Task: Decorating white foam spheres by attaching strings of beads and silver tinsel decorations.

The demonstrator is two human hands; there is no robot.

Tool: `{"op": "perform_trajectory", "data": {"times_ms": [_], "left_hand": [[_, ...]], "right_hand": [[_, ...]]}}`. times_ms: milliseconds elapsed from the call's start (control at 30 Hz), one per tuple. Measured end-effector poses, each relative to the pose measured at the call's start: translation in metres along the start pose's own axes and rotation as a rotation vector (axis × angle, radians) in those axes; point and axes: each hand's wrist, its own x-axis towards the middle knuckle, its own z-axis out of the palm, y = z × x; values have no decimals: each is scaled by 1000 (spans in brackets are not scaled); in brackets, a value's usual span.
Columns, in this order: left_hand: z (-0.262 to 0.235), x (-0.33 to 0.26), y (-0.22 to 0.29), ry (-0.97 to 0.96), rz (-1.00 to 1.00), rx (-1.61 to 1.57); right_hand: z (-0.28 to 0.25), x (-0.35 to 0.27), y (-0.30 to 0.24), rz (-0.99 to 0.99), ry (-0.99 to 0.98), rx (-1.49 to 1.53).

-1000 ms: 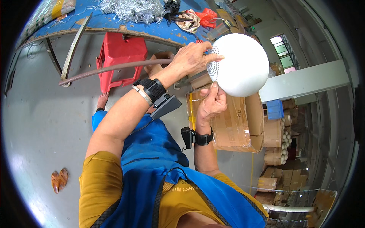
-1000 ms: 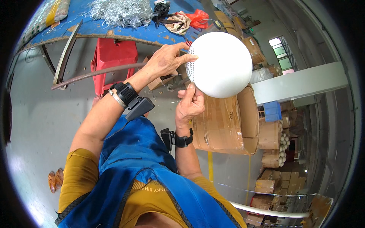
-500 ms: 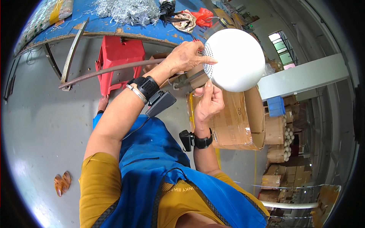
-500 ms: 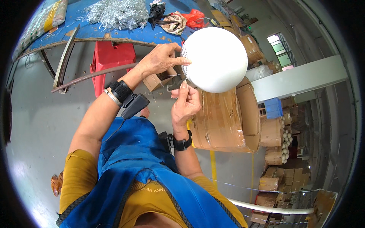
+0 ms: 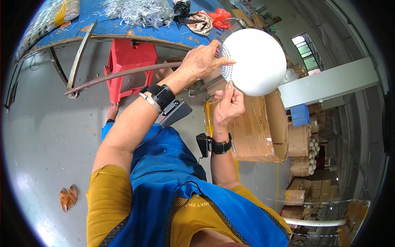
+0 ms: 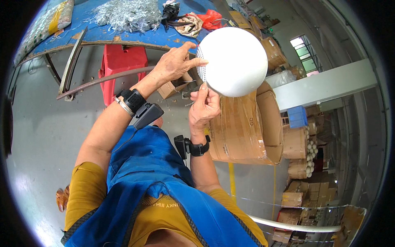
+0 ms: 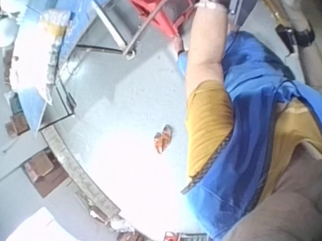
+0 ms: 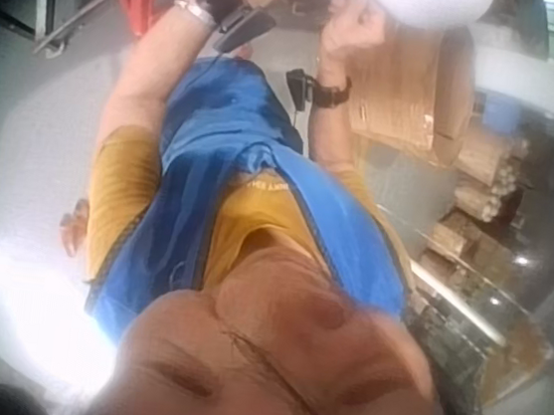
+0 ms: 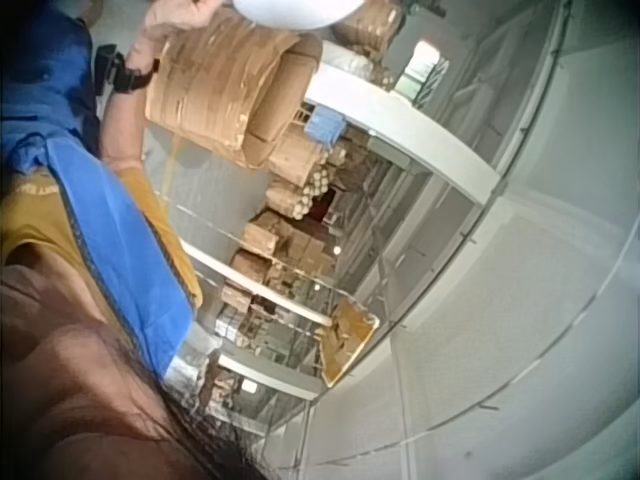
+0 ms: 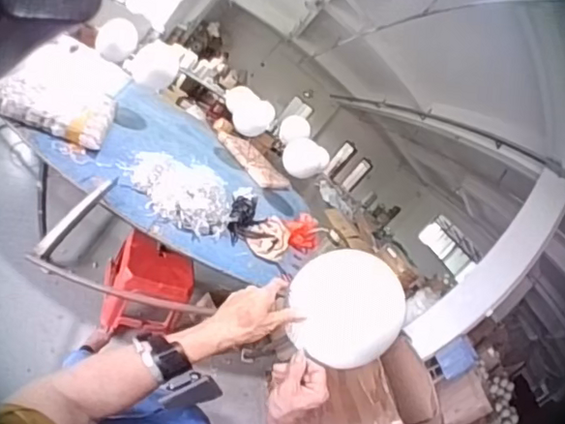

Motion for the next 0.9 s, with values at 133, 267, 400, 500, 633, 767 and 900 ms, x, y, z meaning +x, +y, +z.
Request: {"op": "perform_trajectory", "data": {"times_ms": [133,267,400,500,633,767,900], "left_hand": [[-1,-1,4,2,4,11],[1,-2,-2,15,37,-35],[-12,0,3,-165,-25,-94],[-17,-1,2,-268,-40,-85],[-4,-3,-1,-47,128,20],[-6,3,-6,-91,-24,-35],[-3,3,-5,-63,-16,-46]], "right_hand": [[3,2,3,8,31,-32],[6,3,3,13,48,-16],[8,1,1,-3,52,-38],[7,2,1,-2,57,-31],[5,2,-5,57,33,-3],[-3,1,-19,87,-57,97],[-11,6,-16,58,-63,38]]}}
